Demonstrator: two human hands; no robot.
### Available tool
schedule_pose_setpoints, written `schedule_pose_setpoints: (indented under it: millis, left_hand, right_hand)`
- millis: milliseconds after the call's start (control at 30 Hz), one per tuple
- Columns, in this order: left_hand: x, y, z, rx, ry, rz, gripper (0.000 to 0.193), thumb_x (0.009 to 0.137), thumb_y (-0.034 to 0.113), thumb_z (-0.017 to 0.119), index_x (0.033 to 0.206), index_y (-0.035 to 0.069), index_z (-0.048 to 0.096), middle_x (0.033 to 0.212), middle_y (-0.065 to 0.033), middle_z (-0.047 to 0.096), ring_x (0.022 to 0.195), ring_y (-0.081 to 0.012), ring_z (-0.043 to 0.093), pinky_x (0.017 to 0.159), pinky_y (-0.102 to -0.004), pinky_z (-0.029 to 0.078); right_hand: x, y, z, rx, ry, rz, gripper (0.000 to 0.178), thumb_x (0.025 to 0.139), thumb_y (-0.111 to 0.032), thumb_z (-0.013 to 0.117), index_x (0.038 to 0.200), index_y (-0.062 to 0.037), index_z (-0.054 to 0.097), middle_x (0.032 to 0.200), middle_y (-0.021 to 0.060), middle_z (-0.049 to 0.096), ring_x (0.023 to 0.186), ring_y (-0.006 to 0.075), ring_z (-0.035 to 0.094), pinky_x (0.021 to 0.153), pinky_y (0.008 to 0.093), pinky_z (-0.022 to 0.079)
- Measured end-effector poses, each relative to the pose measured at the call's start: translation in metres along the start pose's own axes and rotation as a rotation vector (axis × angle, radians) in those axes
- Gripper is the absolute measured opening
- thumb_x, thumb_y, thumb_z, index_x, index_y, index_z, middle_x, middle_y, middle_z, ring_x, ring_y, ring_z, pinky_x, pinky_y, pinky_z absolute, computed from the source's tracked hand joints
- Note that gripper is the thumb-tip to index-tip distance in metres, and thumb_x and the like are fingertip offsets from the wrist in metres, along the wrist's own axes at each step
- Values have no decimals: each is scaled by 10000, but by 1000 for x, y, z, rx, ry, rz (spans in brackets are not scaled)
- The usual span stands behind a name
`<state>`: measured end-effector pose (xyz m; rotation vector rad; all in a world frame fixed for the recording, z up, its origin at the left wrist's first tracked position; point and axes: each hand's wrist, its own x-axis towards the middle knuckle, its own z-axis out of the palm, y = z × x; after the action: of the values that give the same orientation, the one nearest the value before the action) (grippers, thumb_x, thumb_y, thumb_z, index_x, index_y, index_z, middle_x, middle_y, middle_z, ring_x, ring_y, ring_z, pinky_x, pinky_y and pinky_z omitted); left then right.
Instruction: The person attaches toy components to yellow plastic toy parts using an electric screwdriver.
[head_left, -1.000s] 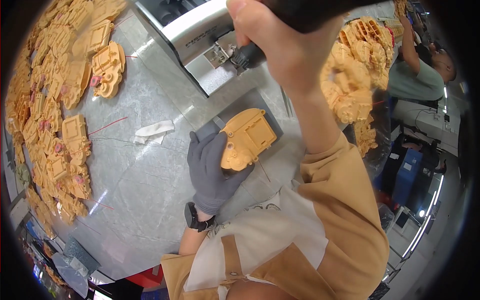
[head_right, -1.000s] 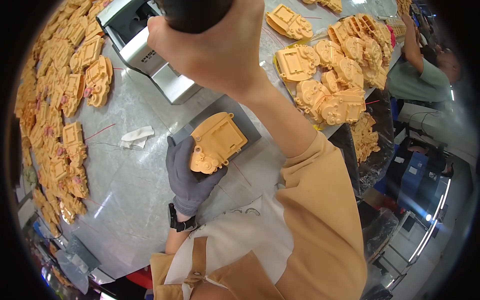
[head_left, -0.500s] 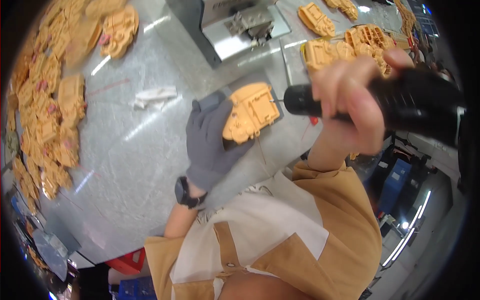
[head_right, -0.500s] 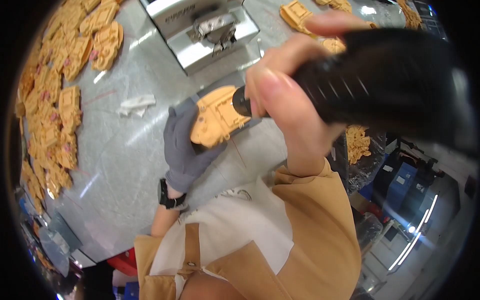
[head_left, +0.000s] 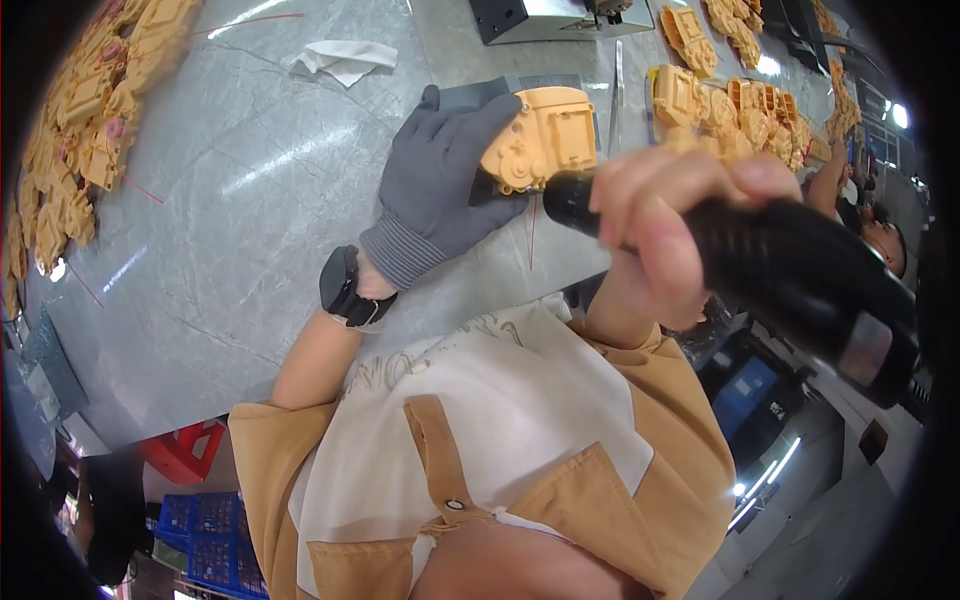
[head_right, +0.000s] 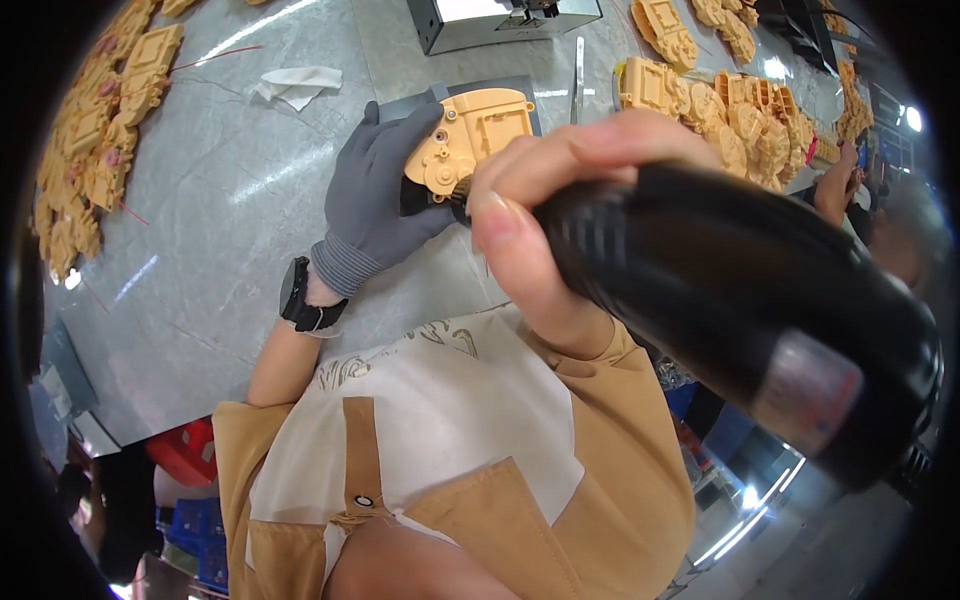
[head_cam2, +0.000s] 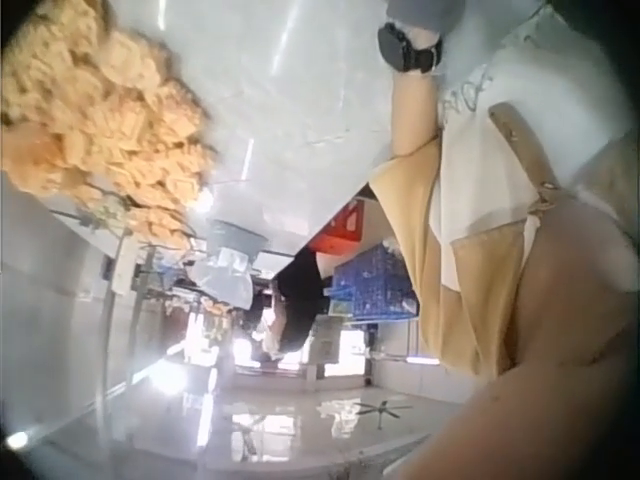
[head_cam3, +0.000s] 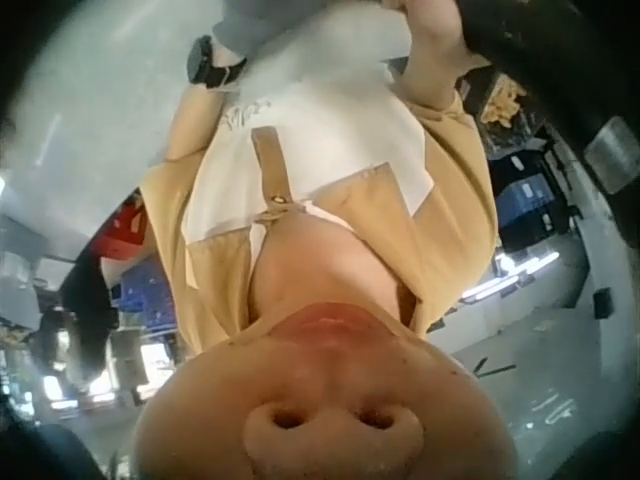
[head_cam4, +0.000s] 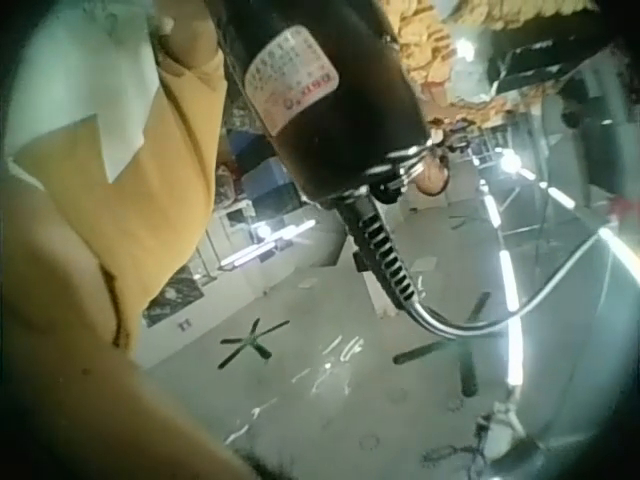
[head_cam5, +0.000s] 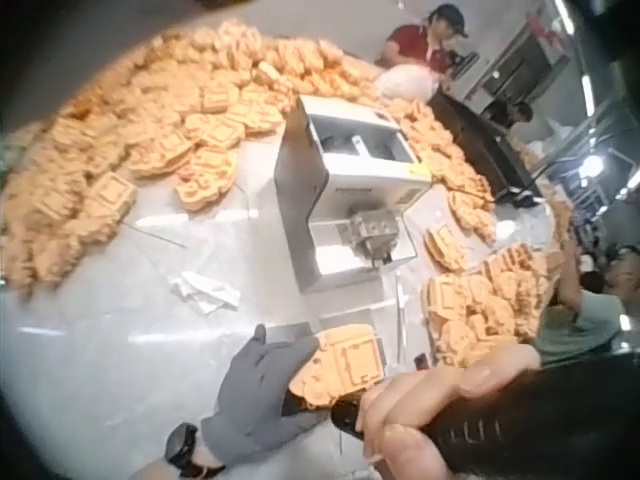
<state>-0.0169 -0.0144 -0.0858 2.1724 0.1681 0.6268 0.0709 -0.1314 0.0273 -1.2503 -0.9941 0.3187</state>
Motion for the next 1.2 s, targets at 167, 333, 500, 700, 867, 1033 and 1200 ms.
schedule_pose_setpoints:
  millis: [167, 333, 500, 700, 867, 1033, 1200]
  left_hand:
    - [1, 1, 0, -43, -14, 1, 781, 612, 262, 797, 1305, 118, 466, 1036, -73, 598, 1007, -272, 569, 1039, -508, 355]
    - [-2, -1, -1, -49, 0, -32, 803, 596, 267, 806, 1306, 126, 459, 1014, -80, 603, 985, -280, 570, 1045, -498, 351]
    - [-2, -8, 4, -36, 37, -4, 828, 590, 281, 812, 1316, 130, 444, 995, -87, 601, 971, -292, 566, 1044, -484, 350]
    - [-2, -6, 6, -11, 26, 36, 816, 606, 278, 800, 1322, 122, 440, 1017, -107, 599, 977, -297, 562, 1039, -453, 350]
    - [-9, -13, -3, -593, -48, -210, 816, 635, 304, 771, 1344, 97, 425, 1045, -145, 605, 1015, -310, 571, 936, -405, 446]
    - [34, 21, -17, -12, -283, -439, 736, 703, 288, 735, 1329, 43, 436, 1034, -194, 621, 936, -283, 619, 857, -329, 491]
    - [-30, 76, -106, -1006, 444, -580, 622, 797, 247, 657, 1317, -10, 434, 1194, -116, 560, 1008, -171, 578, 837, -299, 502]
  right_hand:
    - [6, 10, -5, -122, 20, 6, 496, 797, 17, 532, 1235, -74, 317, 643, 81, 494, 485, 201, 481, 480, 360, 433]
    - [-3, 15, 8, -112, -11, -60, 454, 789, 22, 576, 1161, -88, 339, 645, 83, 499, 467, 198, 471, 469, 361, 431]
    - [0, 15, 16, -154, -64, -72, 463, 765, 34, 627, 1108, -94, 344, 645, 77, 506, 468, 205, 479, 474, 358, 443]
    - [3, 12, -2, -314, -246, -138, 484, 735, 67, 612, 1109, -80, 343, 640, 72, 509, 479, 197, 493, 498, 352, 461]
    - [-6, -8, -6, 128, 297, 0, 377, 774, -64, 448, 1145, -20, 495, 651, 24, 418, 547, 147, 425, 575, 296, 384]
    - [-21, -37, -47, 320, 527, -273, 413, 817, -110, 473, 1230, -135, 477, 675, -4, 432, 541, 127, 442, 596, 317, 396]
    - [-45, -35, -61, 568, 470, -285, 393, 846, -141, 478, 1223, -28, 479, 695, -8, 426, 558, 112, 431, 598, 303, 366]
